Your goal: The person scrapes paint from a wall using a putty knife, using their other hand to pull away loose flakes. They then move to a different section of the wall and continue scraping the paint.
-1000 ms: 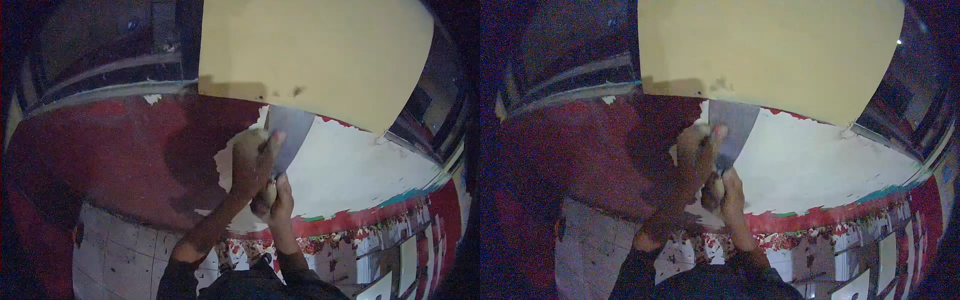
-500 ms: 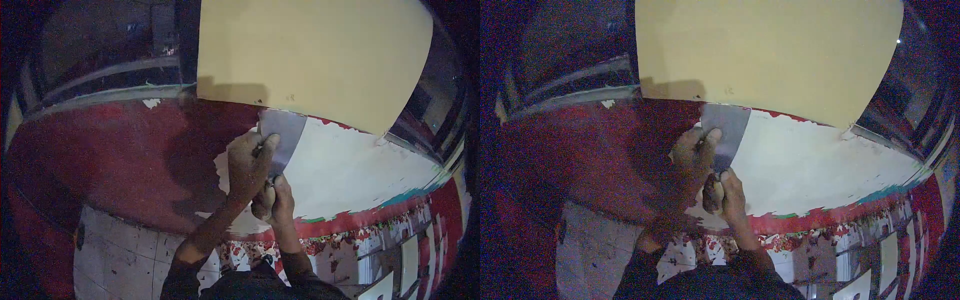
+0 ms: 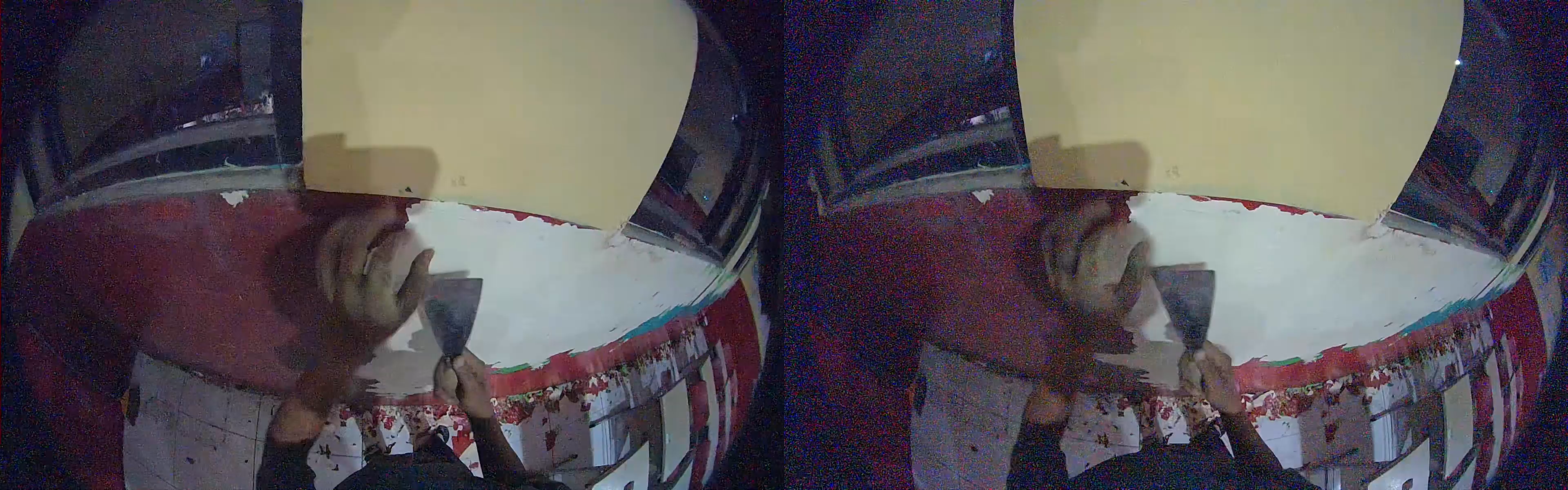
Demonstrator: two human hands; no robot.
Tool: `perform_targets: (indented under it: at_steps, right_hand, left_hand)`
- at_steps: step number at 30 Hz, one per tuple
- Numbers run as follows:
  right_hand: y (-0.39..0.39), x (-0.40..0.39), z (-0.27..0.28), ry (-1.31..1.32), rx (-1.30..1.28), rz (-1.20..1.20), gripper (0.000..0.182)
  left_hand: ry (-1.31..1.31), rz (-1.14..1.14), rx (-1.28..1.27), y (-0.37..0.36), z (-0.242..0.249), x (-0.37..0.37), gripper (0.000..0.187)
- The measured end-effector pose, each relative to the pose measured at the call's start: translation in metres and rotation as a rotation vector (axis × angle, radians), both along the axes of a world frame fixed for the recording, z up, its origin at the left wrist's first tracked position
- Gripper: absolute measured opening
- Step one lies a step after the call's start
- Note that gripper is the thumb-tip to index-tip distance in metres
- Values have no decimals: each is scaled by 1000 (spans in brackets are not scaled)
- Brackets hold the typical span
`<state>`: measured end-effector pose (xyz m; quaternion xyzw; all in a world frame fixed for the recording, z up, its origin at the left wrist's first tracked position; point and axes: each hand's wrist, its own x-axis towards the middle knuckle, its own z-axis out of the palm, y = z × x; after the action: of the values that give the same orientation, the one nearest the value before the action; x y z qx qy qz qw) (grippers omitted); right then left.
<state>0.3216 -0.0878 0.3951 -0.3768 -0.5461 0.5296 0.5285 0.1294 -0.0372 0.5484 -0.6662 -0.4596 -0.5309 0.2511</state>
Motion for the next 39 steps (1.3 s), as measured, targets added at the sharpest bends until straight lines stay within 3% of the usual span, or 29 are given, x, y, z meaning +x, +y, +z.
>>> perform_targets:
  at_steps: [1,4,8,10,13,15,16,20,23,25,26,27,28,30,32,34,37,39]
  right_hand:
    - [-8,10,-6,38,-117,27,33]
    - [-15,43,-51,63,-135,-122,29]
    - [-30,56,-51,304,-215,-213,27]
    - [-36,58,-41,349,-232,-219,29]
    - [-37,46,2,141,-163,-306,37]
    - [-28,46,6,-16,-67,-271,39]
    - [-26,32,35,197,-137,-127,37]
    - [24,6,92,271,56,-52,37]
    - [32,24,76,413,-8,247,38]
    - [25,29,27,180,47,160,36]
    - [20,28,5,-81,136,-49,33]
    - [18,27,4,-2,70,48,33]
    - [11,24,7,80,-5,142,33]
    - [2,19,14,128,-161,186,37]
    - [12,13,21,175,-18,218,39]
    - [23,8,38,100,106,182,36]
    - [45,-5,69,436,-45,249,30]
    - [36,-6,83,368,-42,298,28]
  left_hand:
    - [100,129,205,5,7,0,37]
    - [315,141,82,26,3,11,46]
    - [622,-494,-213,4,-2,-5,42]
    - [528,-403,122,22,-19,-7,38]
    - [172,-403,-131,12,-21,13,28]
    - [228,-574,-33,17,-43,21,24]
    - [207,-580,-61,10,-58,29,24]
    - [291,-485,161,-1,-37,49,33]
    - [250,-179,344,25,-8,45,35]
    - [222,36,468,42,11,36,36]
    - [256,49,397,41,17,31,36]
    - [292,61,326,39,22,27,36]
    - [376,-31,113,27,27,22,36]
    - [335,-304,49,20,18,12,33]
    - [306,-494,-54,3,12,0,29]
    - [147,-543,-92,-12,0,-5,25]
    - [-124,-475,8,-17,-15,-5,22]
    - [-60,-374,93,-19,-3,-4,25]
